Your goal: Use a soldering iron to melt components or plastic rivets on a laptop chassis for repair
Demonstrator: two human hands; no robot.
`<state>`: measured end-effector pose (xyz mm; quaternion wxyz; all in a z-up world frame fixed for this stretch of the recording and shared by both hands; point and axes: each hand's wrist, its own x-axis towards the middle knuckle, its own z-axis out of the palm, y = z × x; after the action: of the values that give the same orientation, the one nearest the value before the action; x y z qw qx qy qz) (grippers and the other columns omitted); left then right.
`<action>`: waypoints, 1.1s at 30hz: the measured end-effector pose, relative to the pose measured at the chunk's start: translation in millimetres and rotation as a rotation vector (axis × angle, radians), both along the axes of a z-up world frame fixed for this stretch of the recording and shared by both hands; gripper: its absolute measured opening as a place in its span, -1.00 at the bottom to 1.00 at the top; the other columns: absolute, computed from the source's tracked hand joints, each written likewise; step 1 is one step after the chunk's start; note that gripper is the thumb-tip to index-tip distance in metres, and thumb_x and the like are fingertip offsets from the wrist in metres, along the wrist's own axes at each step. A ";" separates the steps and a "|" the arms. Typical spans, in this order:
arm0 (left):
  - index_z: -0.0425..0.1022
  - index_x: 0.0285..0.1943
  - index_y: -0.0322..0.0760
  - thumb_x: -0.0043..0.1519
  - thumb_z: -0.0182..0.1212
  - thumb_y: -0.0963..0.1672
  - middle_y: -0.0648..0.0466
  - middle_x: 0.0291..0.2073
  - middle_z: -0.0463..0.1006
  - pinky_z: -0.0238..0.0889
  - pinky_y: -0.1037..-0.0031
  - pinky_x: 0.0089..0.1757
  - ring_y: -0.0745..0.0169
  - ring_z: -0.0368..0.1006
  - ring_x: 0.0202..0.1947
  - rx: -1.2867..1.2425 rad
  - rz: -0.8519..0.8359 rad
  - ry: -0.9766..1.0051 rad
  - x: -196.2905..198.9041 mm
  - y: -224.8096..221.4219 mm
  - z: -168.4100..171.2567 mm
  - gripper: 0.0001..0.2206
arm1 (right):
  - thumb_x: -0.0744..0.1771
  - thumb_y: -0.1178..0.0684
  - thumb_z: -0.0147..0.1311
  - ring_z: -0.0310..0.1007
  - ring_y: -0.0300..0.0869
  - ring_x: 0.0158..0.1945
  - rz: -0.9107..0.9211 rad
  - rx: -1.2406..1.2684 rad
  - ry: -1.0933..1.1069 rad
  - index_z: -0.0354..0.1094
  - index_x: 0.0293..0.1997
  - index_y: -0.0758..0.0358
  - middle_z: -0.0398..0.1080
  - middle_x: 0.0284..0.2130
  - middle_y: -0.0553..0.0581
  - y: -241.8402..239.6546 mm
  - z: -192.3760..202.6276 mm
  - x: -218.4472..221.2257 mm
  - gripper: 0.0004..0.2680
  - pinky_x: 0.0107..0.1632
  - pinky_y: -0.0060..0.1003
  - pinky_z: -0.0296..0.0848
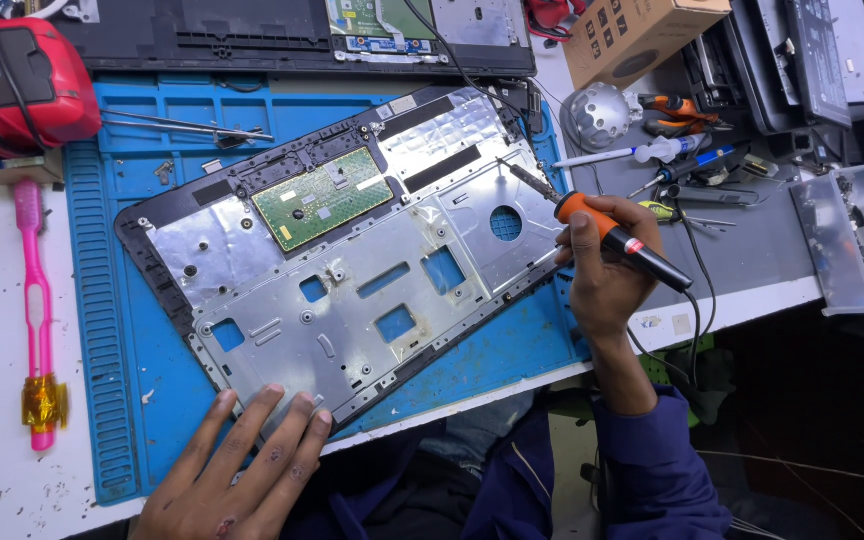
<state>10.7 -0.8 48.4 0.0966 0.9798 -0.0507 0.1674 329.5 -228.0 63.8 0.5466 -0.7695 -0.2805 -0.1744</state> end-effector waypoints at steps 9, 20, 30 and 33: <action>0.40 0.39 -0.12 0.40 -0.14 0.06 0.09 0.26 0.48 0.22 -0.04 0.23 -0.06 0.36 0.30 -0.022 -0.007 -0.004 1.3 0.8 7.7 -0.55 | 0.44 0.12 0.04 0.54 -0.01 -0.42 0.098 0.023 -0.053 0.26 0.02 0.33 0.34 -0.24 0.32 1.5 11.9 -14.7 -0.89 -0.40 -0.34 0.57; 0.42 0.35 -0.20 0.37 0.04 -0.09 -0.01 0.23 0.49 0.29 -0.08 0.18 -0.11 0.41 0.23 0.037 -0.058 -0.059 -0.2 5.9 3.4 -0.64 | 0.43 0.03 0.06 0.57 -0.04 -0.45 0.286 -0.056 0.039 0.29 0.01 0.33 0.38 -0.22 0.32 20.7 9.6 -42.0 -0.83 -0.35 -0.37 0.55; 0.54 0.17 -0.25 0.44 -0.06 -0.15 -0.03 0.12 0.55 0.31 -0.03 0.16 -0.11 0.45 0.16 0.023 -0.052 -0.112 2.0 6.0 16.1 -0.74 | 0.44 0.04 0.06 0.53 -0.03 -0.41 0.296 -0.080 0.038 0.29 0.00 0.39 0.40 -0.23 0.36 30.3 13.3 -42.6 -0.82 -0.32 -0.32 0.52; 0.52 0.23 -0.28 0.40 0.05 -0.17 -0.09 0.16 0.52 0.27 -0.13 0.18 -0.18 0.41 0.19 -0.066 -0.062 -0.054 -4.2 7.8 15.8 -0.73 | 0.45 0.04 0.07 0.44 0.05 -0.47 0.208 0.041 0.057 0.24 0.03 0.41 0.35 -0.22 0.39 19.1 2.2 -46.5 -0.80 -0.39 -0.27 0.39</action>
<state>6.4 7.0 64.2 0.1324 0.9692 -0.0781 0.1922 283.0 -208.9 65.9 0.5850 -0.7296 -0.3398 -0.1004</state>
